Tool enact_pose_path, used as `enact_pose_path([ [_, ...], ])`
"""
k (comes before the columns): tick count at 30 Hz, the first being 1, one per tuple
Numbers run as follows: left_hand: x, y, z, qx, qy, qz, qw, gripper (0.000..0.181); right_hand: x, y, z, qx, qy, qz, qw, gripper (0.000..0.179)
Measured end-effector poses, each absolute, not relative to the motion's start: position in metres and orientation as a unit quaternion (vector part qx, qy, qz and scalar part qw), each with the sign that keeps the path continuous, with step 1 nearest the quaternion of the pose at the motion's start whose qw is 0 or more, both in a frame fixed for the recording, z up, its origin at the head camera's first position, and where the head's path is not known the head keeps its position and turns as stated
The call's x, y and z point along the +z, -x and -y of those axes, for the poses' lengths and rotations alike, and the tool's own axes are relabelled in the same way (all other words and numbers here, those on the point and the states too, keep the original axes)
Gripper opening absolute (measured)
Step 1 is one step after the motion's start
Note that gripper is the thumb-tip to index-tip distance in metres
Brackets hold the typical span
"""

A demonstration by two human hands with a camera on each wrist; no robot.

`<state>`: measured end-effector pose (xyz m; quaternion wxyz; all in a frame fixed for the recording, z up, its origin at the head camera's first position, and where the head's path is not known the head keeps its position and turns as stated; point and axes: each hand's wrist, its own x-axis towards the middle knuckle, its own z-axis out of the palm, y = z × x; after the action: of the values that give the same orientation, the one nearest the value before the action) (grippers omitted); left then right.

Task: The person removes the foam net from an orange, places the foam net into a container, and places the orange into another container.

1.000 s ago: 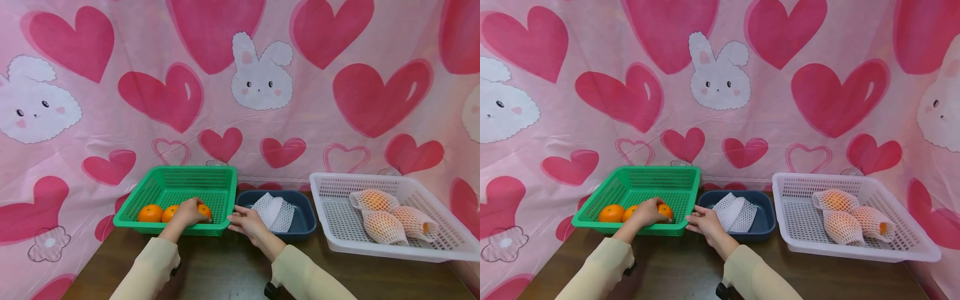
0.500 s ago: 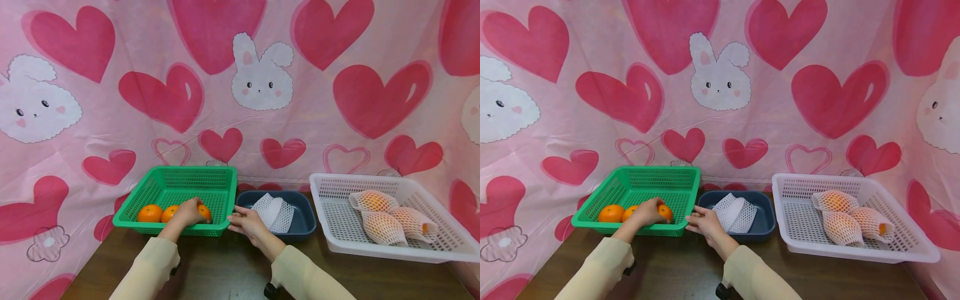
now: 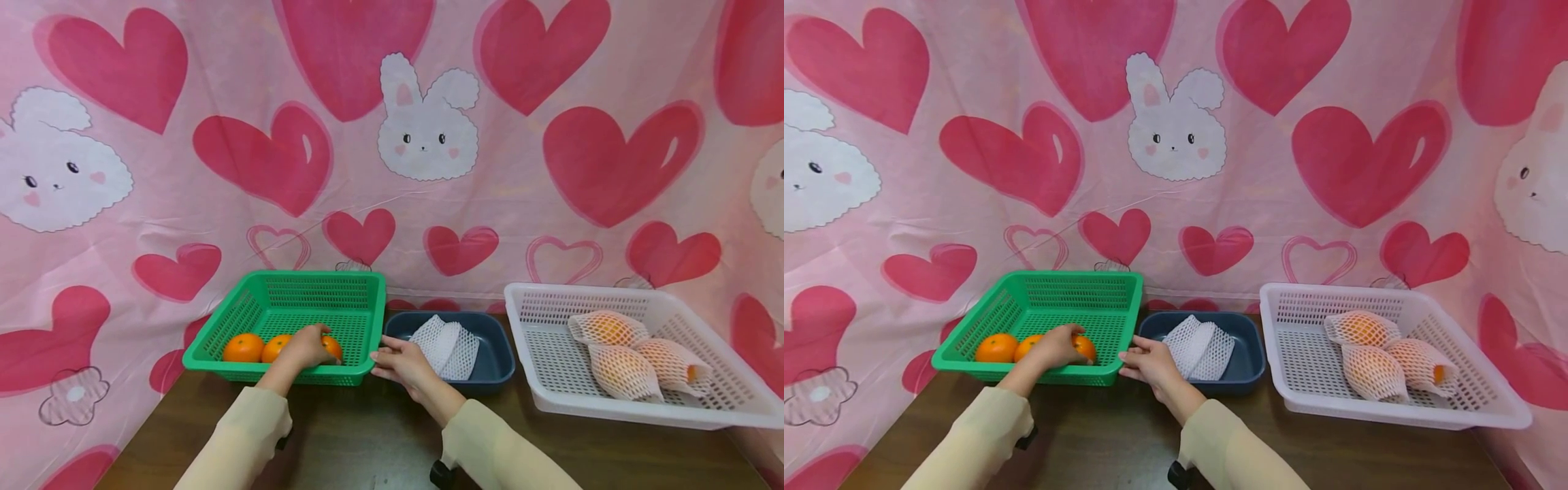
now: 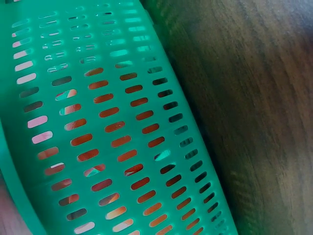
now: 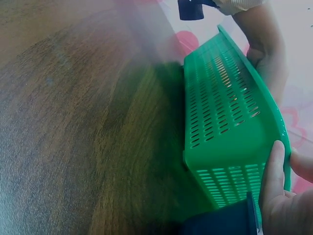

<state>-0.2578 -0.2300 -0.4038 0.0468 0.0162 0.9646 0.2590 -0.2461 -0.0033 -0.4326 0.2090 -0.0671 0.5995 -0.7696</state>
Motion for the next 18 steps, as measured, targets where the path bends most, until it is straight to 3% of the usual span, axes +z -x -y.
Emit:
enact_pose_path([
  [18,-0.395,0.253,0.218,0.259,-0.023,-0.965,0.011,0.069,-0.42,0.251,-0.014,-0.676,0.144,-0.69,0.214,0.059],
])
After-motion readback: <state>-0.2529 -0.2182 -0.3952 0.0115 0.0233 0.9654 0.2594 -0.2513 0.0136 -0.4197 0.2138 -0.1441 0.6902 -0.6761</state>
